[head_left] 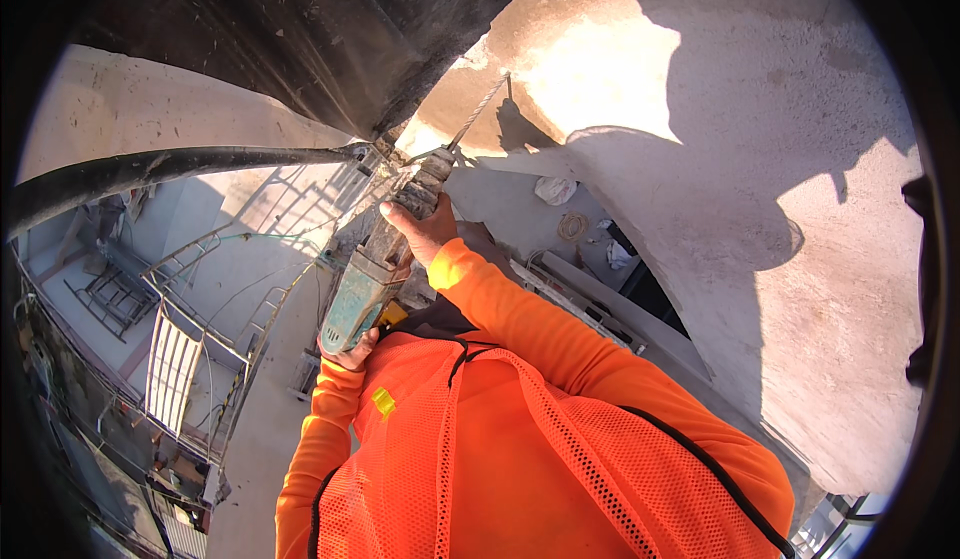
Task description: The person uses a rotary hammer drill to bore holes into a concrete wall while standing on scaffolding. The operator positions the drill, activates it, and drills multiple holes in sequence, then repositions to continue drilling nearby.
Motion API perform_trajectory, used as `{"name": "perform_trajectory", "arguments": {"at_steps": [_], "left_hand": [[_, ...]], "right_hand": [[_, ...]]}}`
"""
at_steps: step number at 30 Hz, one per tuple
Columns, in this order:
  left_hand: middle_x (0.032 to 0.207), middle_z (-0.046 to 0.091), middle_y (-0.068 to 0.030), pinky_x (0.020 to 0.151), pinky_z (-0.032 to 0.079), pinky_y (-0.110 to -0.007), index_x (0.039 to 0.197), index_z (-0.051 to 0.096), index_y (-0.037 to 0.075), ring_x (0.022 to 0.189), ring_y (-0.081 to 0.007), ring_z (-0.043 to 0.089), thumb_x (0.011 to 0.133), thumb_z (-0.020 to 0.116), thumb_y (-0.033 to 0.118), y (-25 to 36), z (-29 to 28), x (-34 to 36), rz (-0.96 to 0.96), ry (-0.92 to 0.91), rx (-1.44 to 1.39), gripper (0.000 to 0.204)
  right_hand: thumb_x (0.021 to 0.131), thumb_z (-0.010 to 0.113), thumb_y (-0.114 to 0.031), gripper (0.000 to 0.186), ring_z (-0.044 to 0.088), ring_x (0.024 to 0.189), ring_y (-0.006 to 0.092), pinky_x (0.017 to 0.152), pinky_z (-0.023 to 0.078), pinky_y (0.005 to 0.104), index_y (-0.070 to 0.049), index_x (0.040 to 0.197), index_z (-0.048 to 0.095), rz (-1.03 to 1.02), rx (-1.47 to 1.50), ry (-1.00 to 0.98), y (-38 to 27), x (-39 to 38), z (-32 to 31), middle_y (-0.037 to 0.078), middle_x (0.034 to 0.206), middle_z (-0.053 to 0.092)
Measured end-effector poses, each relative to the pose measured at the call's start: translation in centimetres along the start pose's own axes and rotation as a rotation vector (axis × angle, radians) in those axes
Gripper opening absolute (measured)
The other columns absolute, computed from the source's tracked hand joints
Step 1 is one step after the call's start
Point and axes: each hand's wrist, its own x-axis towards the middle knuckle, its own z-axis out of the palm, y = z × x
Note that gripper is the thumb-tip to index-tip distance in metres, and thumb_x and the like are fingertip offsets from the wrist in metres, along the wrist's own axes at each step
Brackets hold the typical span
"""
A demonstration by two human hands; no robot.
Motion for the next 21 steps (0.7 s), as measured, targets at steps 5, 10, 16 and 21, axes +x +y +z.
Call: {"name": "perform_trajectory", "arguments": {"at_steps": [5,10,16,21], "left_hand": [[0.113,0.076,-0.0091,0.09,0.055,-0.034,0.126,0.067,-0.001,0.099,-0.0202,0.071,0.086,0.087,0.025,0.1,0.1,-0.1,-0.005,0.001,-0.016,0.051],[0.118,0.076,-0.0087,0.093,0.055,-0.037,0.13,0.068,0.003,0.105,-0.0236,0.071,0.09,0.085,0.029,0.3,0.0,-0.3,-0.003,-0.028,-0.025,0.052],[0.118,0.075,-0.0088,0.092,0.055,-0.037,0.13,0.068,0.003,0.104,-0.0238,0.071,0.09,0.085,0.031,0.5,0.3,-0.6,0.013,0.0,-0.007,0.053],[0.109,0.077,-0.009,0.086,0.056,-0.032,0.123,0.067,-0.004,0.095,-0.0165,0.07,0.083,0.09,0.024,0.5,0.4,-0.3,0.016,0.033,0.024,0.054]], "right_hand": [[0.078,0.096,-0.034,0.086,0.064,0.113,0.0216,0.1,0.053,0.0359,0.004,0.136,0.045,-0.027,-0.015,0.014,0.4,0.2,0.0,0.014,0.125,0.064],[0.078,0.096,-0.034,0.086,0.065,0.113,0.0216,0.1,0.053,0.0356,0.004,0.136,0.046,-0.035,-0.033,0.022,0.3,0.0,0.0,0.014,0.125,0.064],[0.079,0.095,-0.033,0.084,0.065,0.114,0.0213,0.1,0.052,0.0353,0.004,0.137,0.047,-0.037,-0.044,0.016,-0.5,-0.4,0.1,0.014,0.126,0.065],[0.079,0.095,-0.033,0.083,0.065,0.113,0.0207,0.099,0.052,0.0348,0.003,0.136,0.047,-0.025,-0.01,-0.001,-0.7,-0.5,0.1,0.013,0.126,0.065]]}}
